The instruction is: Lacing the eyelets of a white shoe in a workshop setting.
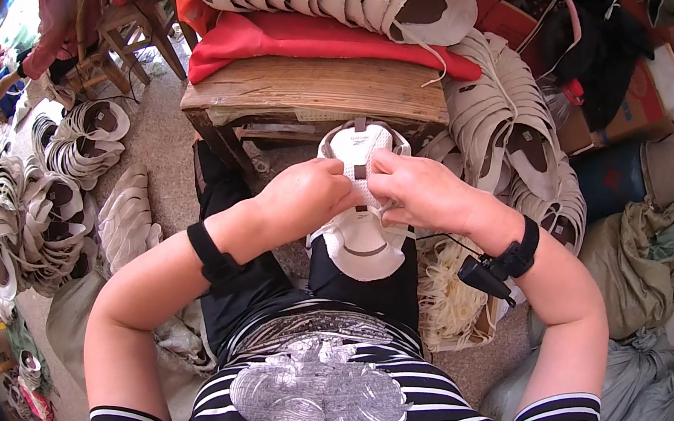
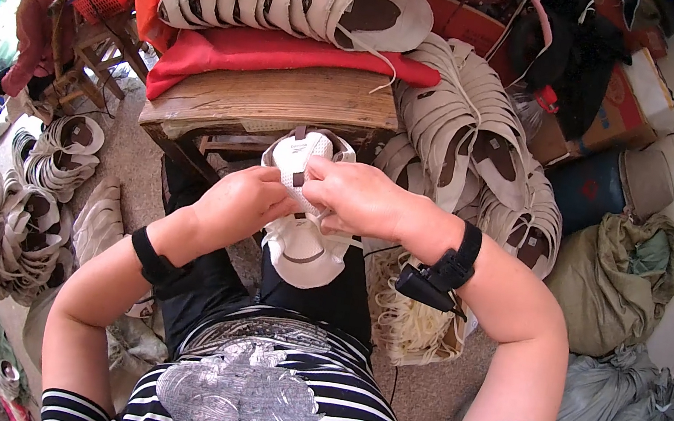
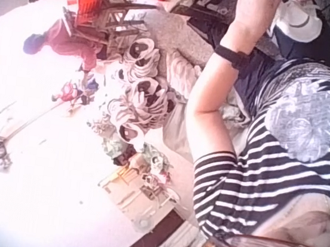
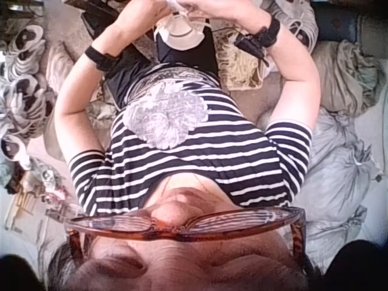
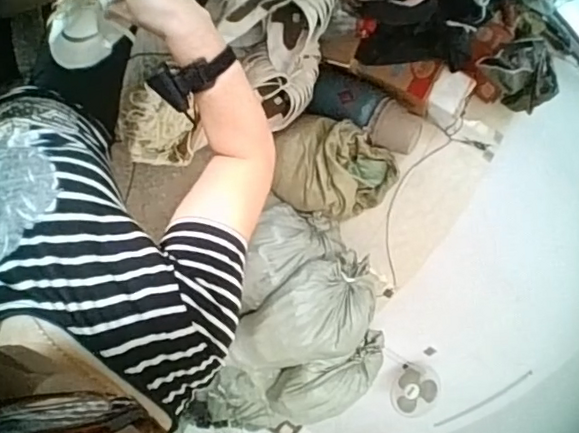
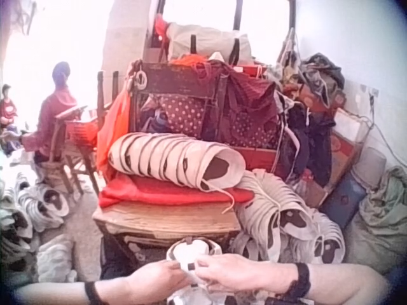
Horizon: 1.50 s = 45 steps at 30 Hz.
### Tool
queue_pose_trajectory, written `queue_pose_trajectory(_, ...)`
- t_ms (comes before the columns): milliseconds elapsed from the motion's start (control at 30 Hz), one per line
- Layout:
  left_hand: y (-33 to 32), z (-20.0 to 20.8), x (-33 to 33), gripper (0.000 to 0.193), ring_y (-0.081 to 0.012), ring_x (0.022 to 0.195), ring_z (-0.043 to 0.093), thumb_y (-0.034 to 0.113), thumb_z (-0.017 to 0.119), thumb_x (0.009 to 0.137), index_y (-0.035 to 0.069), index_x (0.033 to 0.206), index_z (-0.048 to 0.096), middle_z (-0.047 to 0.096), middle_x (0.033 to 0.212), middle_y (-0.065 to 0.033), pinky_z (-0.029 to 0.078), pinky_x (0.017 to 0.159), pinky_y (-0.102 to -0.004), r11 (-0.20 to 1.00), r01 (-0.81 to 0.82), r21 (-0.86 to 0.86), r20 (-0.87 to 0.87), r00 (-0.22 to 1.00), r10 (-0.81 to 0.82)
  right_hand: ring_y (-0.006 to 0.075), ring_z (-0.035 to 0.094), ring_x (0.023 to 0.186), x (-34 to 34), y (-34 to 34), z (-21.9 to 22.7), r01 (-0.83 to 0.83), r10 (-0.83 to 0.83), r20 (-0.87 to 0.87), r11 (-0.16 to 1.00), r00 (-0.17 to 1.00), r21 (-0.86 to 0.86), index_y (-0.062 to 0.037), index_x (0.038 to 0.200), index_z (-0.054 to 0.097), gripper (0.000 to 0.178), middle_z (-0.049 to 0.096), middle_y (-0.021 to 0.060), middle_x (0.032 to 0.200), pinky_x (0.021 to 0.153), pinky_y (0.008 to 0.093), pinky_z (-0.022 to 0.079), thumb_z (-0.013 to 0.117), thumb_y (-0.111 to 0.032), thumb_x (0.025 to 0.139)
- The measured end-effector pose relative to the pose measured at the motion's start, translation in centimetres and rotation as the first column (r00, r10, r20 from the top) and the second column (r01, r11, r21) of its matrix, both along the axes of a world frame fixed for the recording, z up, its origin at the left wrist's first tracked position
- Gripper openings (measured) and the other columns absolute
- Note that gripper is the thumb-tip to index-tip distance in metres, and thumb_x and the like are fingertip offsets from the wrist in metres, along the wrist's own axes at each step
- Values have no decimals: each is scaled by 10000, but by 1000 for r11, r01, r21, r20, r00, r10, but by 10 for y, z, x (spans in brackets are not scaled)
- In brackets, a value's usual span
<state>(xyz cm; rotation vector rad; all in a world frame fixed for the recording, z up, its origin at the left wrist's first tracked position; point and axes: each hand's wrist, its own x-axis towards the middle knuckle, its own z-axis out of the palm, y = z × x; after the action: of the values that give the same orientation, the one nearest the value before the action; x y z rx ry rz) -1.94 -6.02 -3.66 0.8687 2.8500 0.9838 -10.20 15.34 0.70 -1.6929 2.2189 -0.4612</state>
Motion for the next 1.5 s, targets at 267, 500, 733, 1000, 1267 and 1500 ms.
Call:
queue_pose_trajectory(267, 13, -6, -2, 145, -321, 788, 599, 133, 663, 788, 2, 729, 646, 600, 798, -119, 494, 701, -386, 982, -178, 64, -57, 982, 181, 324, 582, 880, 0, 7, -2, 12, -13, -12, 1000, 1000, -25, -42, 849, 526, 294, 502, 110, 971, 723, 428, 491, 759, -104, 679)
queue_pose_trajectory(500, 33, 10, -9, 189, -218, 751, 565, 138, 634, 891, -34, 814, 645, 570, 765, -107, 461, 694, -325, 794, -378, 476, 231, 925, 302, 321, 559, 804, 1, 23, -1, 178, -162, 124, 976, 979, -130, -35, 803, 500, 266, 488, 118, 905, 691, 412, 474, 741, -72, 698)
queue_pose_trajectory(733, 37, -2, -4, 122, -188, 677, 547, 95, 649, 890, -20, 865, 617, 570, 779, -97, 446, 610, -311, 750, -418, 512, 255, 908, 332, 312, 583, 783, 15, 29, -13, 347, -309, 200, 916, 930, -201, -44, 802, 561, 185, 493, 119, 913, 675, 416, 487, 697, -169, 790)
queue_pose_trajectory(1000, 37, -6, 8, 86, -167, 702, 578, 68, 645, 878, -3, 914, 613, 594, 807, -98, 467, 615, -295, 783, -368, 502, 206, 930, 305, 339, 616, 750, 37, 11, -12, 517, -503, -137, 851, 853, 90, -15, 773, 621, 265, 517, 152, 933, 676, 442, 516, 603, -262, 868)
queue_pose_trajectory(1267, 37, -14, 16, 76, -189, 760, 618, 14, 630, 861, 11, 932, 603, 650, 960, -115, 489, 662, -289, 777, -312, 547, 188, 950, 249, 172, 516, 655, 38, 12, -41, 770, -633, 454, 592, 626, -237, 9, 684, 578, 211, 488, 61, 842, 609, 277, 438, 700, -115, 804)
queue_pose_trajectory(1500, 34, -10, 12, 67, -288, 850, 653, 76, 578, 903, 53, 965, 568, 680, 1077, -120, 507, 711, -367, 942, -152, 298, -144, 969, 202, 144, 512, 652, 49, 7, -53, 770, -658, 404, 508, 636, -385, 21, 711, 607, 176, 491, 59, 804, 582, 281, 425, 698, -89, 814)
